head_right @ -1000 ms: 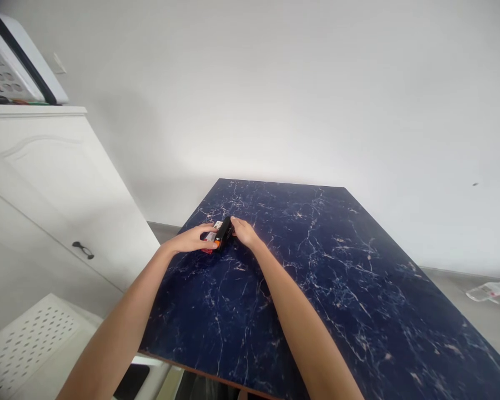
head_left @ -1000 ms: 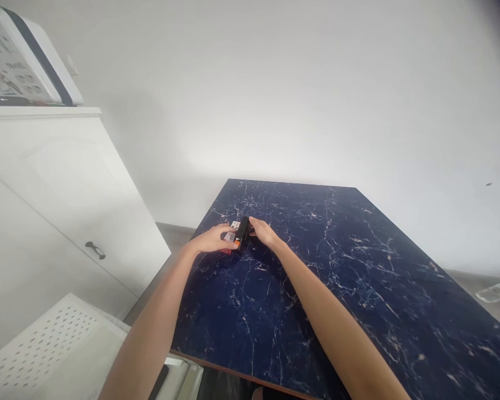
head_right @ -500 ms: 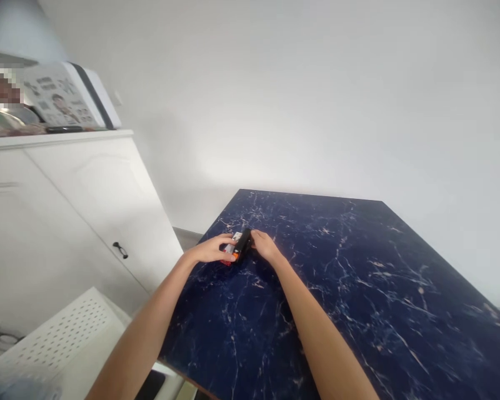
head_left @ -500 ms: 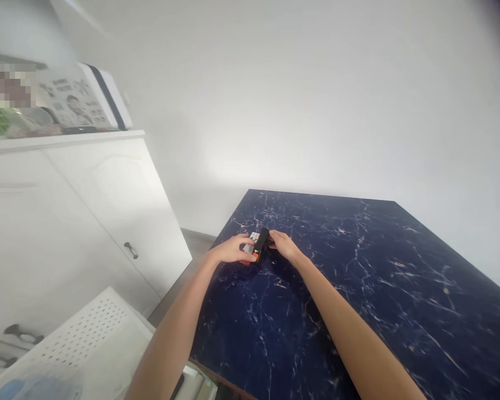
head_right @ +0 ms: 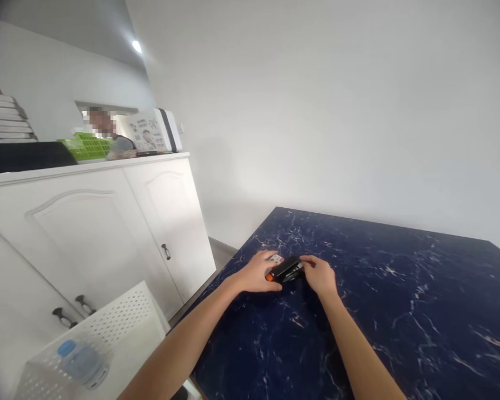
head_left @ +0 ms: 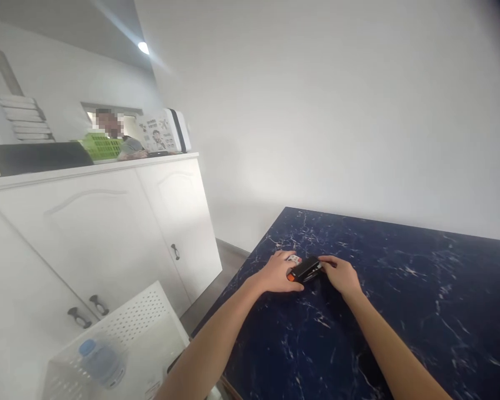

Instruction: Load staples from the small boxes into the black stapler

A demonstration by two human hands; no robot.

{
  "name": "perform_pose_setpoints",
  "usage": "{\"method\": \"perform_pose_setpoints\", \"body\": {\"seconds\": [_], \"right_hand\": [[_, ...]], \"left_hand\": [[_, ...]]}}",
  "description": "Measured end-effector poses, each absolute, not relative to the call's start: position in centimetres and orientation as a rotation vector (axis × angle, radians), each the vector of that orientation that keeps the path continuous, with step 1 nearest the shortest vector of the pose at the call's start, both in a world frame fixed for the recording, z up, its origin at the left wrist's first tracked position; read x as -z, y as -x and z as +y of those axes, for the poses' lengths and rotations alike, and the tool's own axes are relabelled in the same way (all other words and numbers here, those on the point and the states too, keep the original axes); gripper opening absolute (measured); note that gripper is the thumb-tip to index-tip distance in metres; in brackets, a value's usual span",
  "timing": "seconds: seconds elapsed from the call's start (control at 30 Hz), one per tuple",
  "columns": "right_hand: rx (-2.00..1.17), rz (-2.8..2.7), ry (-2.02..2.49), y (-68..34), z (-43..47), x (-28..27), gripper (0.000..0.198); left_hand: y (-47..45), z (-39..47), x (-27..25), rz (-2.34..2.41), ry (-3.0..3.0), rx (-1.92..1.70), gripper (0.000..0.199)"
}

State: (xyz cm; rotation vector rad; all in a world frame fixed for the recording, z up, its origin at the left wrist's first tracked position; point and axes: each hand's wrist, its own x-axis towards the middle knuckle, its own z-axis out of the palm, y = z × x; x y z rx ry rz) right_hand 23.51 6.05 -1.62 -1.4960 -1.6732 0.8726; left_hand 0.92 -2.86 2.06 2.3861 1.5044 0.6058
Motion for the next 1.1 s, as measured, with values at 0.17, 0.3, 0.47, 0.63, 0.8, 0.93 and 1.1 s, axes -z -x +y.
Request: {"method": "perform_pose_setpoints", "body": {"seconds": [0.17,0.3,0.47,0.63,0.8,0.93,1.1], "right_hand": [[-0.647,-2.008,1.527,-25.3,6.3,0.7,0.031],[-0.530,-2.389,1.249,-26.0,5.1,-1.1,0.040],[-0.569,-2.456,1.222,-25.7,3.9,-2.7,0.040],[-0.617,-2.396,1.238,-25.7,3.8,-3.3,0.027],[-0.607,-2.129,1.337,-26.5,4.3,-3.1,0.025],[-0.695,-2.011,1.483,-26.4,4.9,-2.4,0.034],[-0.934,-2.076,1.448,-23.2,4.3,-1.3,0.033]], "left_hand": [[-1.3,-2.7,-1.8,1.519,-2.495,-0.716,0.034],[-0.7,-2.7,-2.6,1.573,-2.499,-0.707,0.034],[0.8,-1.9,-3.1,1.556,-2.442,-0.713,0.028],[1.8,-1.5,-3.3,1.590,-2.402,-0.666,0.027],[1.7,-1.5,-3.4,1.663,-2.404,-0.670,0.023],[1.2,-1.5,-3.3,1.705,-2.406,-0.697,0.023],[0.8,-1.6,-3.2,1.715,-2.415,-0.709,0.019]]}}
